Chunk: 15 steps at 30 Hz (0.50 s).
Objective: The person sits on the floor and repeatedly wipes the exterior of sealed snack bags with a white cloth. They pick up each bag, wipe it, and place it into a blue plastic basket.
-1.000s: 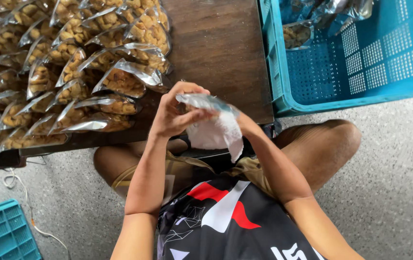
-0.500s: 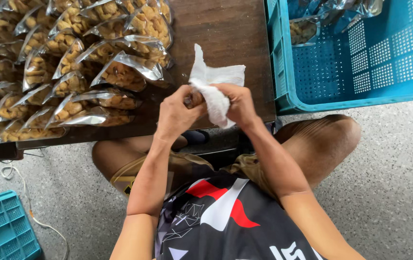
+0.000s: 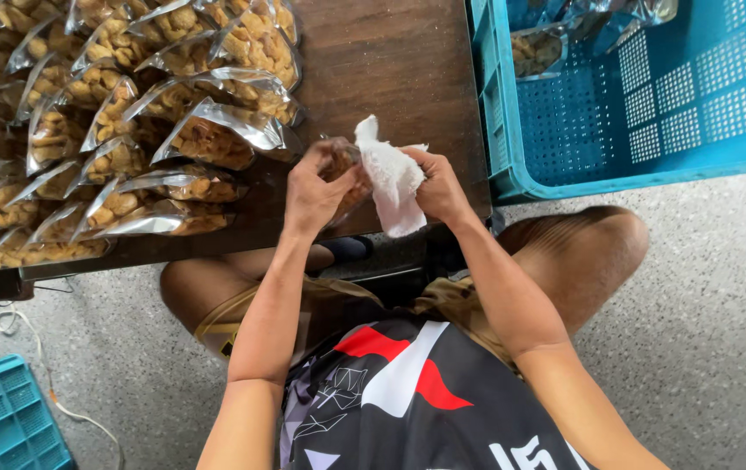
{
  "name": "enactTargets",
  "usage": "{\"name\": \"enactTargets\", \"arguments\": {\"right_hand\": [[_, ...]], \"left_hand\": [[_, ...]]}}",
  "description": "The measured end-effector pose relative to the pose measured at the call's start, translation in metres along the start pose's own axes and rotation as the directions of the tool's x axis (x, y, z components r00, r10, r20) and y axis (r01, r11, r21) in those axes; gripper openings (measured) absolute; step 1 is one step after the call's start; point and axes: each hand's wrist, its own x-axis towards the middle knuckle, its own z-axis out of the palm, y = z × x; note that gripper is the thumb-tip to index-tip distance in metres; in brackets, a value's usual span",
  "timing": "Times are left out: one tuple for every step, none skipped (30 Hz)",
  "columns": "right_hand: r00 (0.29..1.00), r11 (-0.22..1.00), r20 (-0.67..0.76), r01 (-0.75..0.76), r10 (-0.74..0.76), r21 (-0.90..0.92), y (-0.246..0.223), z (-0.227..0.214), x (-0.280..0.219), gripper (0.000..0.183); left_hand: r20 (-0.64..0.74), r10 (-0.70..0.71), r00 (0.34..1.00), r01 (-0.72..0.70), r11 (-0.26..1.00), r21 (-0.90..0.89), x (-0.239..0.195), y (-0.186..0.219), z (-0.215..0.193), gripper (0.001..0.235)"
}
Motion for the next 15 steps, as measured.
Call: {"name": "enactTargets", "arguments": {"right_hand": [[1.0, 0.998, 0.005, -0.015, 0.015, 0.055, 0.003, 0.0, 0.001, 0.027], [0.999, 0.994, 0.012, -0.032, 0.031, 0.109, 0.006, 0.0, 0.003, 0.027], [0.999, 0.99, 0.016, -0.039, 0.037, 0.136, 0.011, 0.002, 0.001, 0.026], [0.999, 0.986, 0.02, -0.047, 0.044, 0.163, 0.017, 0.004, 0.0, 0.026], [0.999, 0.98, 0.014, -0.052, 0.051, 0.192, 0.022, 0.005, -0.001, 0.025], [0.999, 0.977, 0.03, -0.04, 0.034, 0.209, 0.026, 0.006, -0.004, 0.027], [0.999, 0.974, 0.046, -0.024, 0.014, 0.225, 0.029, 0.007, -0.005, 0.029], [0.998, 0.97, 0.062, -0.009, -0.006, 0.242, 0.032, 0.008, -0.006, 0.031], [0.995, 0.926, 0.103, -0.044, 0.005, 0.375, 0.033, 0.007, -0.006, 0.032], [0.989, 0.863, 0.144, -0.083, 0.011, 0.499, 0.033, 0.006, -0.006, 0.033], [0.982, 0.781, 0.189, -0.129, 0.015, 0.611, 0.034, 0.005, -0.008, 0.035], [0.981, 0.789, 0.192, -0.11, -0.011, 0.605, 0.034, 0.004, -0.009, 0.035], [0.979, 0.795, 0.202, -0.093, -0.037, 0.6, 0.034, 0.005, -0.01, 0.036], [0.975, 0.8, 0.212, -0.077, -0.064, 0.595, 0.034, 0.005, -0.009, 0.037], [0.976, 0.812, 0.207, -0.068, -0.066, 0.58, 0.034, 0.006, -0.009, 0.037]], "left_hand": [[-0.105, 0.129, 0.986, -0.129, 0.992, 0.01, 0.0, -0.001, 0.001, 0.041], [-0.205, 0.257, 0.944, -0.255, 0.966, 0.035, 0.0, -0.002, 0.002, 0.042], [-0.213, 0.146, 0.966, -0.161, 0.985, -0.055, -0.002, -0.003, 0.004, 0.035], [-0.209, 0.033, 0.977, -0.065, 0.987, -0.146, -0.004, -0.004, 0.007, 0.03], [-0.183, -0.075, 0.98, 0.03, 0.971, -0.236, -0.005, -0.004, 0.009, 0.027], [-0.169, -0.081, 0.982, 0.049, 0.981, -0.188, -0.006, -0.003, 0.012, 0.025], [-0.158, -0.085, 0.984, 0.063, 0.988, -0.14, -0.006, -0.001, 0.013, 0.025], [-0.146, -0.09, 0.985, 0.077, 0.993, -0.092, -0.006, 0.002, 0.012, 0.025], [-0.163, -0.018, 0.987, 0.009, 0.998, -0.056, -0.004, 0.005, 0.011, 0.026], [-0.177, 0.055, 0.983, -0.059, 0.998, -0.018, -0.002, 0.009, 0.009, 0.027], [-0.19, 0.124, 0.974, -0.122, 0.992, 0.02, -0.002, 0.012, 0.009, 0.028], [-0.19, 0.107, 0.976, -0.108, 0.994, 0.003, -0.001, 0.015, 0.009, 0.026], [-0.195, 0.088, 0.977, -0.092, 0.996, -0.01, -0.002, 0.017, 0.007, 0.025], [-0.2, 0.07, 0.977, -0.076, 0.997, -0.024, -0.002, 0.019, 0.005, 0.024], [-0.194, 0.107, 0.975, -0.112, 0.994, -0.015, -0.003, 0.021, 0.004, 0.023]]}}
